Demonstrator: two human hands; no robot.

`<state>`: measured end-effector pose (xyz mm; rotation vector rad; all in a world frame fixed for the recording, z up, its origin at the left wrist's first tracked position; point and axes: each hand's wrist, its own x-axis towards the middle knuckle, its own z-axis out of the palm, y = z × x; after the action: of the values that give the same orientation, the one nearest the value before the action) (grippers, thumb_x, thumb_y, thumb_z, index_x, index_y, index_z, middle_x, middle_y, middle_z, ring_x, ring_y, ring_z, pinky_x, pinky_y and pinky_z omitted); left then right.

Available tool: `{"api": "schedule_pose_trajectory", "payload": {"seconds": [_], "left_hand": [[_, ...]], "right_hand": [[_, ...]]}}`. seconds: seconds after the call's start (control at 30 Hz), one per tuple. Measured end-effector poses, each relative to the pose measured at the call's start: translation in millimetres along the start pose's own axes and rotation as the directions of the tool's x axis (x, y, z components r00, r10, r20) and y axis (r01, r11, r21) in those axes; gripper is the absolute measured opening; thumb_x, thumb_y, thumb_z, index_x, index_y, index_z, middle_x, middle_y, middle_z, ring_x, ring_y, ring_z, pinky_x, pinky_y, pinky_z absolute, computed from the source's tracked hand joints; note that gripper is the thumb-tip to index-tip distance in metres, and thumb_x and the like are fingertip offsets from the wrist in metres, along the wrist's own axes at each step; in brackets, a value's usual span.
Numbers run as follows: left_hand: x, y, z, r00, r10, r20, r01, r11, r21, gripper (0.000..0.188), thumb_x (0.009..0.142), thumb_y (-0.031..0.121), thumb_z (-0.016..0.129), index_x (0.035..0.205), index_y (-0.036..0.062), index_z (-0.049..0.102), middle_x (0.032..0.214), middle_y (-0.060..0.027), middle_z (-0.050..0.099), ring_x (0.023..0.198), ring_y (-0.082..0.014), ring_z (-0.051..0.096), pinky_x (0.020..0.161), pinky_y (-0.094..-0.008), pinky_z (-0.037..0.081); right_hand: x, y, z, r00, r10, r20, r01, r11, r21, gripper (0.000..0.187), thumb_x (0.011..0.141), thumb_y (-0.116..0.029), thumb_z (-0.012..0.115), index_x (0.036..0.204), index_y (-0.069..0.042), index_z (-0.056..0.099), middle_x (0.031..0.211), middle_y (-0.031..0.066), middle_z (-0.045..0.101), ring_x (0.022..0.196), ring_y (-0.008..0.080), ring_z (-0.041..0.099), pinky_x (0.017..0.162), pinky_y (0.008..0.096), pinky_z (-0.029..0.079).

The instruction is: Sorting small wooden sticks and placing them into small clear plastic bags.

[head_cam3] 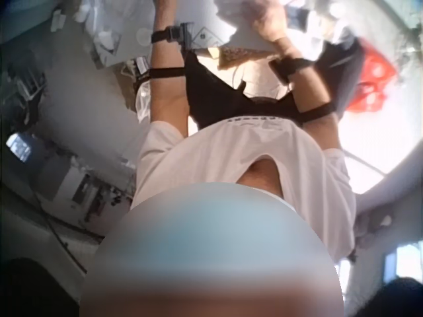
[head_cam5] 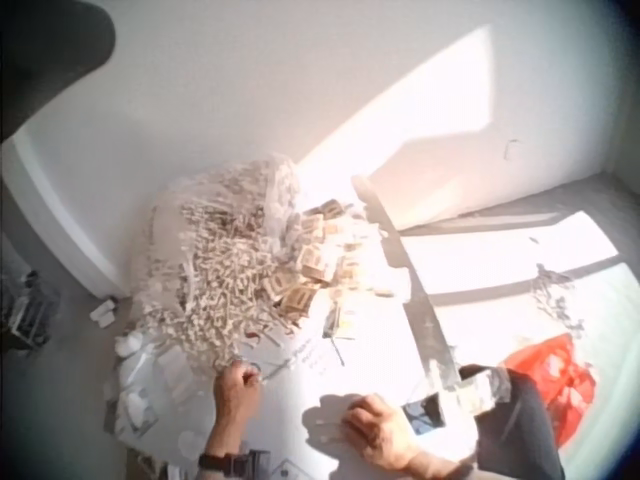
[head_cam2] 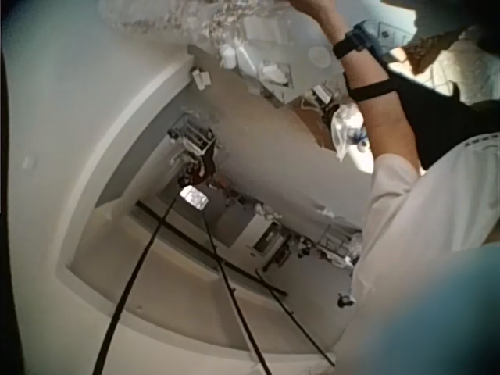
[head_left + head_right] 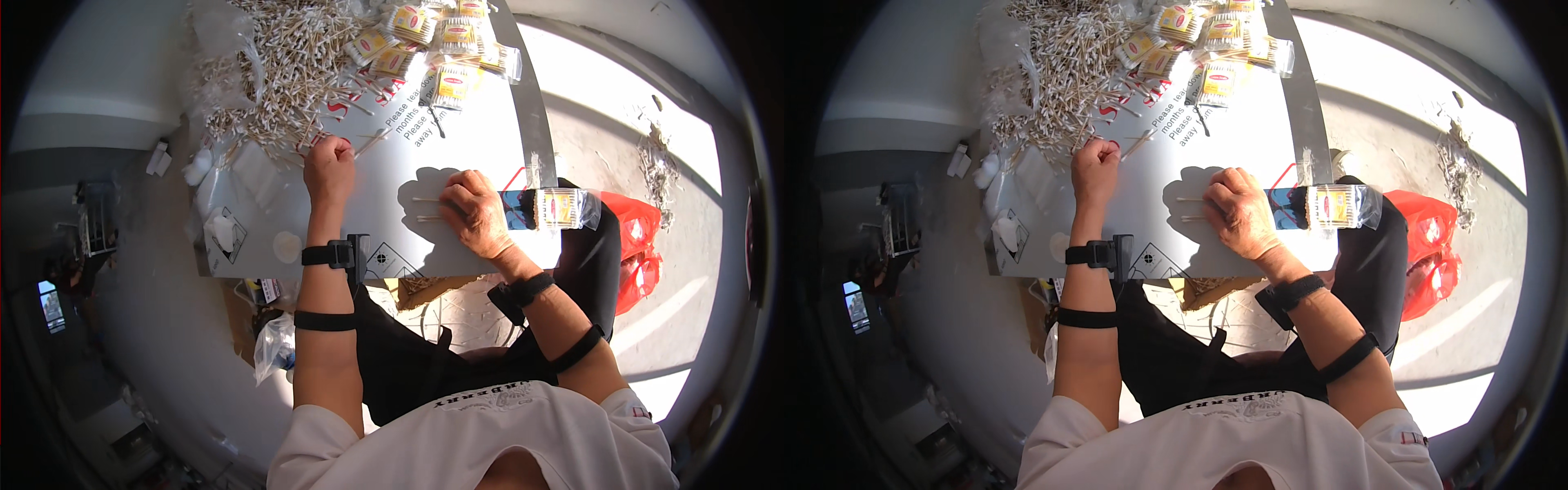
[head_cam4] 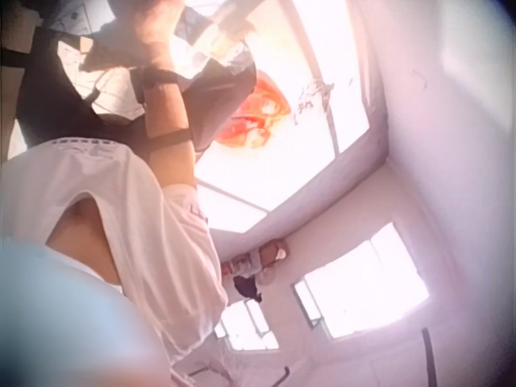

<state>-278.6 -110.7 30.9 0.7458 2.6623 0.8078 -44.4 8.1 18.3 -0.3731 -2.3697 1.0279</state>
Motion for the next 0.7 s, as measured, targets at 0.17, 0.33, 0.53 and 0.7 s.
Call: {"api": "schedule_pose_trajectory", "payload": {"seconds": [0.17, 0.33, 0.53, 0.7], "left_hand": [[19, -14, -12, 0.97, 0.167, -0.176, -0.179, 0.983, -0.052, 0.015, 0.075, 0.007, 0.07, 0.089, 0.0022, 0.065, 0.09, -0.0131, 0.068, 0.08, -0.0302, 0.066, 0.071, -0.0385, 0.052], [18, 12, -9, 0.95, 0.308, 0.041, -0.31, 0.949, 0.06, 0.016, 0.073, 0.009, 0.071, 0.087, 0.0015, 0.066, 0.083, -0.0124, 0.067, 0.075, -0.0261, 0.066, 0.069, -0.0371, 0.051], [18, 11, -3, 0.961, 0.148, 0.233, -0.133, 0.988, -0.077, 0.012, 0.072, 0.01, 0.073, 0.076, 0.0013, 0.067, 0.069, -0.0113, 0.067, 0.065, -0.025, 0.063, 0.065, -0.0369, 0.05], [30, 2, -7, 0.977, 0.209, -0.036, -0.203, 0.971, 0.123, 0.012, 0.074, 0.009, 0.074, 0.076, 0.0028, 0.064, 0.075, -0.0125, 0.066, 0.074, -0.0326, 0.063, 0.067, -0.0419, 0.049]], "right_hand": [[0, -2, 4, 1.0, -0.005, 0.003, 0.005, 1.0, 0.02, 0.018, 0.072, -0.005, 0.072, 0.088, -0.003, 0.065, 0.097, 0.0113, 0.057, 0.091, 0.0317, 0.057, 0.081, 0.0407, 0.048], [-1, 1, 3, 1.0, 0.003, -0.003, -0.003, 1.0, 0.02, 0.018, 0.071, -0.004, 0.071, 0.088, -0.003, 0.064, 0.096, 0.0111, 0.057, 0.09, 0.0315, 0.057, 0.081, 0.0408, 0.047], [-1, 2, 5, 1.0, 0.009, 0.02, -0.01, 1.0, 0.023, 0.017, 0.072, -0.006, 0.07, 0.088, -0.004, 0.063, 0.099, 0.0103, 0.057, 0.093, 0.0308, 0.054, 0.083, 0.0412, 0.045], [-1, 1, 5, 1.0, 0.0, 0.008, 0.0, 1.0, 0.017, 0.016, 0.072, -0.006, 0.069, 0.087, -0.004, 0.063, 0.098, 0.0104, 0.057, 0.091, 0.0306, 0.054, 0.082, 0.0406, 0.045]]}}
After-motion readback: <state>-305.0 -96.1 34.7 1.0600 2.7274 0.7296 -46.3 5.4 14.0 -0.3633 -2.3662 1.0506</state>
